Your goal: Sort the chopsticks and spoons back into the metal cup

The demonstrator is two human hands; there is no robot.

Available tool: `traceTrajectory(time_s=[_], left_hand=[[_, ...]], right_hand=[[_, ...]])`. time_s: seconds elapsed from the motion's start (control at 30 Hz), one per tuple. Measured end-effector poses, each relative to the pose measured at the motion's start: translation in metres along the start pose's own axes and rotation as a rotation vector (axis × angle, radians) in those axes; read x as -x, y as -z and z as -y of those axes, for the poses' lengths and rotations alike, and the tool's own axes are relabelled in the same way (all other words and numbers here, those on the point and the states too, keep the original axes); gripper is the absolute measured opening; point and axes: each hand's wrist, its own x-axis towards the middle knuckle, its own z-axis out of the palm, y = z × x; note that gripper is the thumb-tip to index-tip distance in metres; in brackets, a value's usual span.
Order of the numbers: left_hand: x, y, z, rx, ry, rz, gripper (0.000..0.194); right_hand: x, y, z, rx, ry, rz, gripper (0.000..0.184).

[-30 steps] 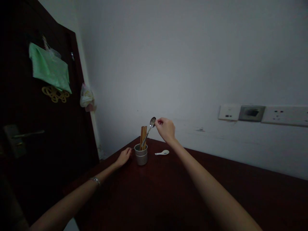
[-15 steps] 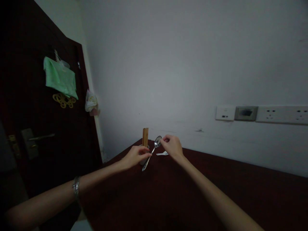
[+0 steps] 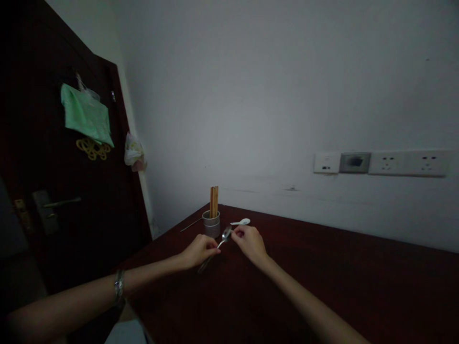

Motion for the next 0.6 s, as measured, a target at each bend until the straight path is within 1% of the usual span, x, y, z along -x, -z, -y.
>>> traceTrajectory(time_s=[0.1, 0.27, 0.33, 0.43, 0.5, 0.6], left_hand=[[0.003, 0.009, 0.020, -0.086, 0.013, 0.036, 0.027], [0.008, 0.022, 0.058, -0.224, 0.006, 0.070, 0.030], [0.011, 0.021, 0.074, -0.264, 0.018, 0.067, 0.029], [0.015, 0.015, 0.093, -0.269, 0.012, 0.057, 0.027], [0.017, 0.010, 0.103, -0.255, -0.010, 0.035, 0.025], [0.018, 0.005, 0.110, -0.232, -0.066, 0.001, 0.024]], right_hand=[[0.012, -0.007, -0.007, -0.006, 0.041, 0.062, 0.029], [0.028, -0.015, -0.019, 0.039, 0.036, 0.162, 0.034], [0.033, -0.017, -0.022, 0.055, 0.046, 0.192, 0.033], [0.039, -0.019, -0.025, 0.081, 0.082, 0.213, 0.032], [0.043, -0.021, -0.026, 0.098, 0.094, 0.229, 0.032], [0.048, -0.023, -0.027, 0.106, 0.113, 0.254, 0.032]])
